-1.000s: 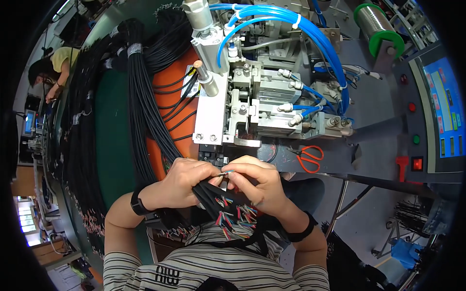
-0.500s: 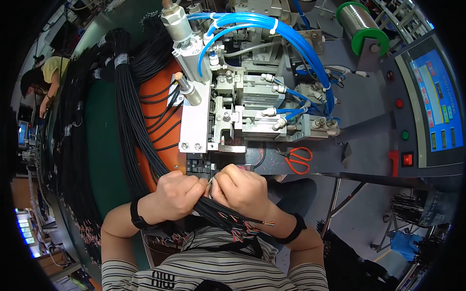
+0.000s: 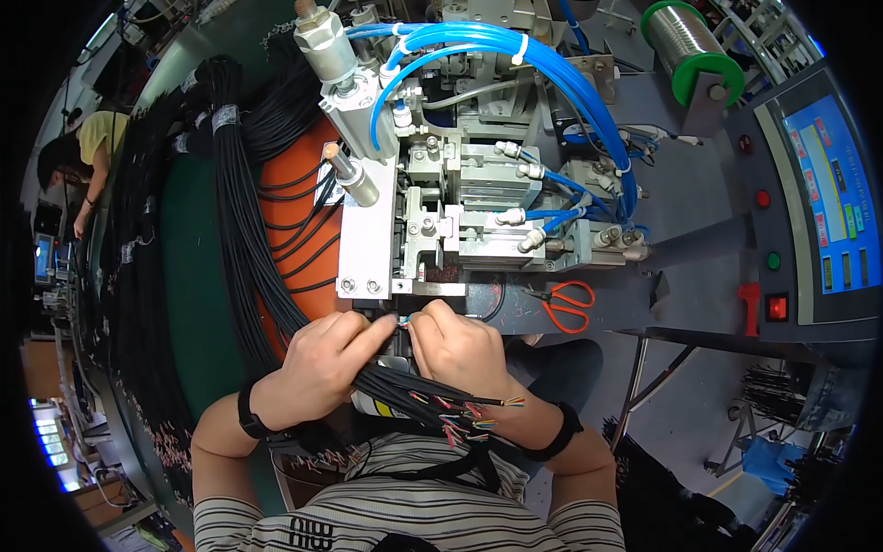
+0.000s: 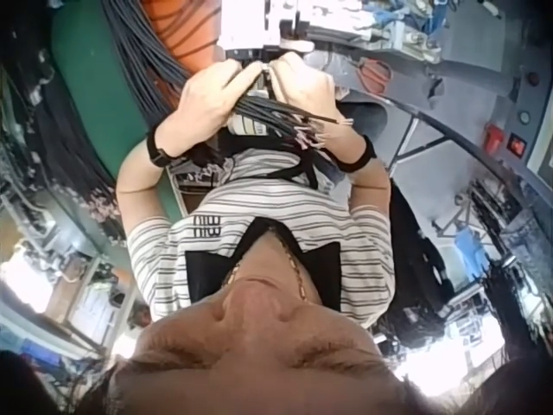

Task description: The person inserts the ends of wires into a machine, removes a bundle of cables from a rack, and then inserts the ends of the wires from the bundle into the machine one by one.

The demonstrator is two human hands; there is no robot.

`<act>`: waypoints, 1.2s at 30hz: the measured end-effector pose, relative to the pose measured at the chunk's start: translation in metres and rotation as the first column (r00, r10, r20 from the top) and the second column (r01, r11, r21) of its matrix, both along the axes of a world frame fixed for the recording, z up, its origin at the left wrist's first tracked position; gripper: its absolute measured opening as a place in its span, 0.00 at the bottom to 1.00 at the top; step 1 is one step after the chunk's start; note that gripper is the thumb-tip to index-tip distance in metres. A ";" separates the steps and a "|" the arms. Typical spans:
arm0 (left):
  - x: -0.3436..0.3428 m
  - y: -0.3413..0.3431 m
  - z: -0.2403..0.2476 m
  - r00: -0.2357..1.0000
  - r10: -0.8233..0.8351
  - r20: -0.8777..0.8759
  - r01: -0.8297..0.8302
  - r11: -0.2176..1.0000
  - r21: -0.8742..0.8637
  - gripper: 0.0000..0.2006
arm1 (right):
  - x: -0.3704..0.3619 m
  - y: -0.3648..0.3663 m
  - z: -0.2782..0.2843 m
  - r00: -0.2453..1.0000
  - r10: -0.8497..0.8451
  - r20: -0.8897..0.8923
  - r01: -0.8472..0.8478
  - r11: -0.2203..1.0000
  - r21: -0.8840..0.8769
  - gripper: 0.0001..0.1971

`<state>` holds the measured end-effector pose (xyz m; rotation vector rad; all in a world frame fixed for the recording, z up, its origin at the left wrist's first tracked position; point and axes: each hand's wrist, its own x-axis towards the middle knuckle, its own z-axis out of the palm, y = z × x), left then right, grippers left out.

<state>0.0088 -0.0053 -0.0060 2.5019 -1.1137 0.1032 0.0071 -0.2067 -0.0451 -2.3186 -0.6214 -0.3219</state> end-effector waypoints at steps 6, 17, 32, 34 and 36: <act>0.001 -0.005 0.009 0.993 -0.087 0.078 0.074 0.984 0.164 0.23 | -0.001 0.002 0.007 1.000 0.001 -0.024 -0.002 0.999 -0.038 0.05; 0.005 -0.008 0.007 0.996 -0.062 0.065 0.052 0.987 0.153 0.22 | 0.004 0.003 -0.008 0.989 -0.045 0.137 0.023 0.987 0.157 0.04; -0.001 0.017 -0.004 0.991 -0.084 0.108 0.098 0.987 -0.124 0.18 | -0.003 -0.012 -0.017 0.916 -0.064 -0.396 0.211 0.916 0.340 0.03; -0.002 0.017 -0.006 0.970 -0.205 0.129 0.226 0.957 -0.181 0.16 | -0.007 -0.010 -0.012 0.911 -0.024 -0.411 0.187 0.914 0.361 0.03; -0.001 0.020 -0.009 0.944 -0.307 0.120 0.323 0.934 -0.152 0.18 | -0.010 -0.009 -0.001 0.898 0.045 -0.438 0.148 0.906 0.397 0.04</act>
